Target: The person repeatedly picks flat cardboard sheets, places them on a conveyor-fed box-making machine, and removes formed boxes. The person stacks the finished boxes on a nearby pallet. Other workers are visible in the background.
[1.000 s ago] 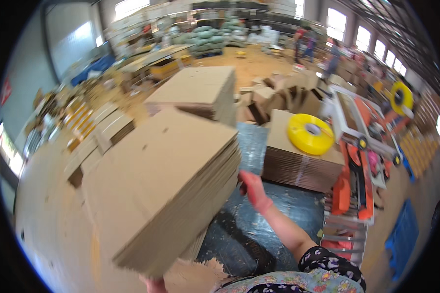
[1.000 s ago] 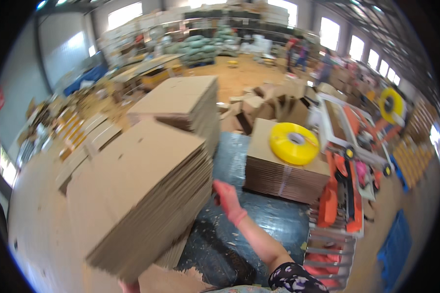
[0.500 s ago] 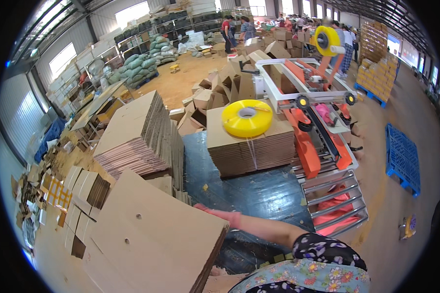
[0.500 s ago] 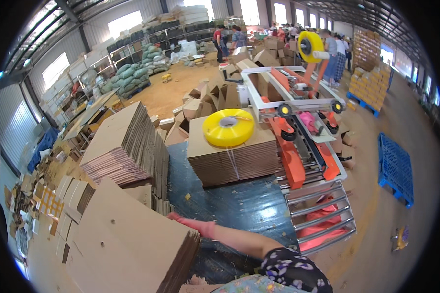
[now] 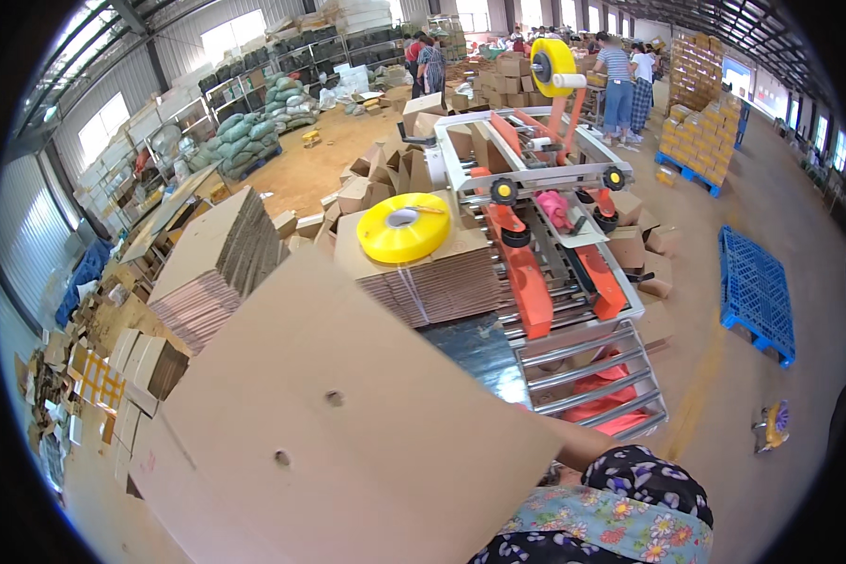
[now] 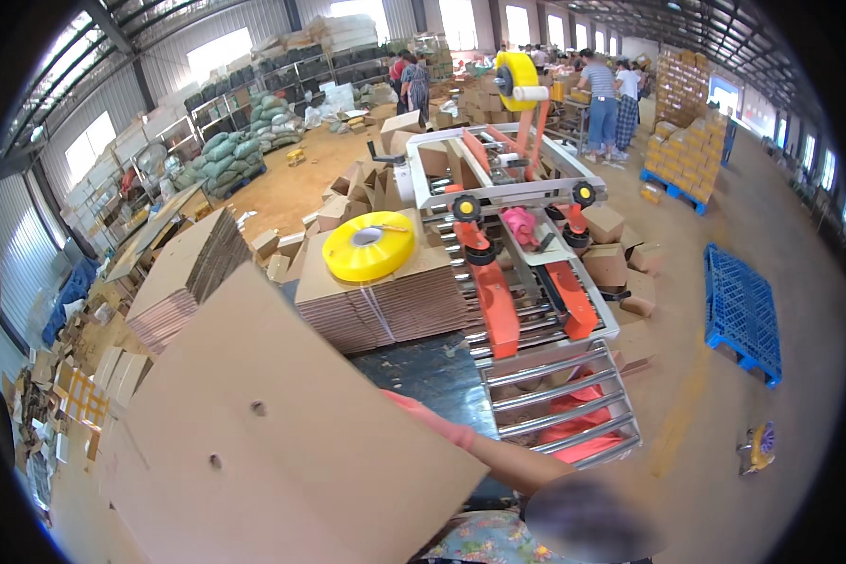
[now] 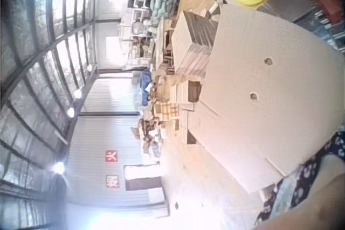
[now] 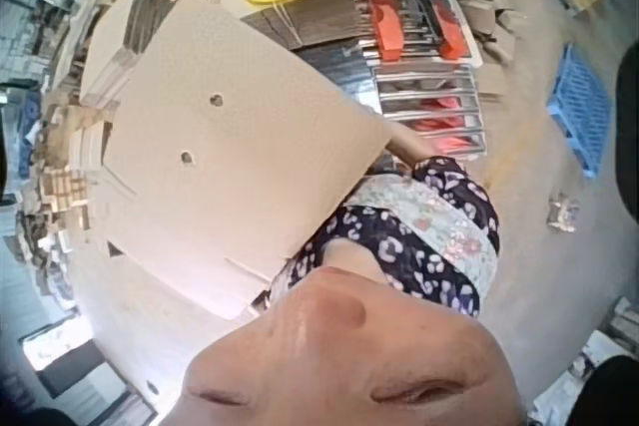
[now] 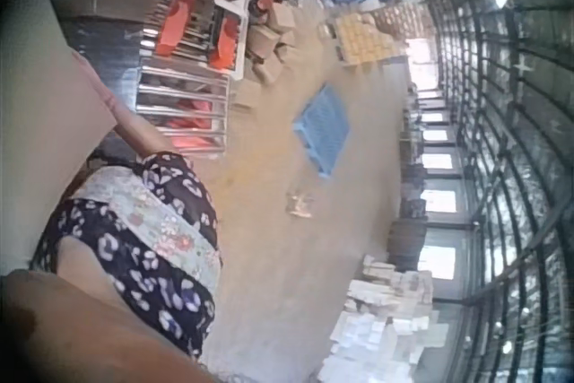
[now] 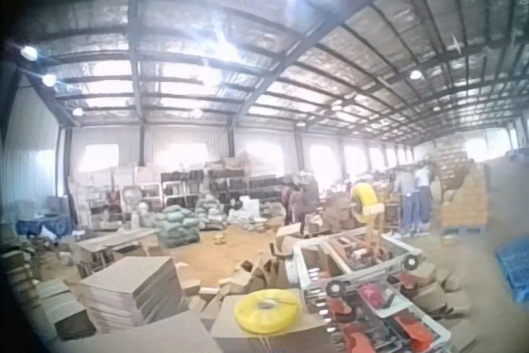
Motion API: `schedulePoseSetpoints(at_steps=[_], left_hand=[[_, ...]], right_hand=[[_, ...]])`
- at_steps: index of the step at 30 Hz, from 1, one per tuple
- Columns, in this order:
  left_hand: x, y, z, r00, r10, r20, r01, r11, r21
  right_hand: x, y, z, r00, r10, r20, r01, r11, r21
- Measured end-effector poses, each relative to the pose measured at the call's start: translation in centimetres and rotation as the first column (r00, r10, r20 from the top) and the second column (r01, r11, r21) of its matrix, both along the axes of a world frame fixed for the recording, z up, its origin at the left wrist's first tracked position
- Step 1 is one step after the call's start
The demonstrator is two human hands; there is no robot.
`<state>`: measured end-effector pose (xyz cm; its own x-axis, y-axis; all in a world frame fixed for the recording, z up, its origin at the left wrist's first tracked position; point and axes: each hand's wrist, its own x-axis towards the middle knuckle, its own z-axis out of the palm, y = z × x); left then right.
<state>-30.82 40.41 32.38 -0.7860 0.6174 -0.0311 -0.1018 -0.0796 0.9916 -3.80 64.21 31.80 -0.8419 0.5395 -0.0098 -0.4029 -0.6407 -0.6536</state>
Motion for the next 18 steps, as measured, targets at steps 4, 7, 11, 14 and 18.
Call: schedulePoseSetpoints(at_steps=[4,7,11,14,18], left_hand=[[2.4,1.2,-2.0,0.991,-0.035,0.128,0.029,0.999,0.046],[3.2,1.2,-2.8,0.977,-0.024,0.210,0.008,0.997,0.074],[2.3,2.2,-4.6,0.930,-0.076,0.359,0.024,0.989,0.146],[0.2,3.2,-6.4,0.856,-0.172,0.487,0.060,0.970,0.236],[-5.1,5.8,-8.0,0.598,-0.448,0.664,0.264,0.893,0.365]], right_hand=[[12.6,-3.8,-0.3,0.955,-0.203,0.218,0.135,0.947,0.291],[17.7,-5.7,-0.8,0.878,-0.359,0.315,0.097,0.780,0.618],[18.3,-6.8,-1.2,0.775,-0.565,0.282,0.035,0.485,0.874],[18.1,-7.0,-1.6,0.718,-0.658,0.227,0.037,0.362,0.932],[18.5,-5.5,-1.5,0.698,-0.666,0.263,0.183,0.521,0.834]])
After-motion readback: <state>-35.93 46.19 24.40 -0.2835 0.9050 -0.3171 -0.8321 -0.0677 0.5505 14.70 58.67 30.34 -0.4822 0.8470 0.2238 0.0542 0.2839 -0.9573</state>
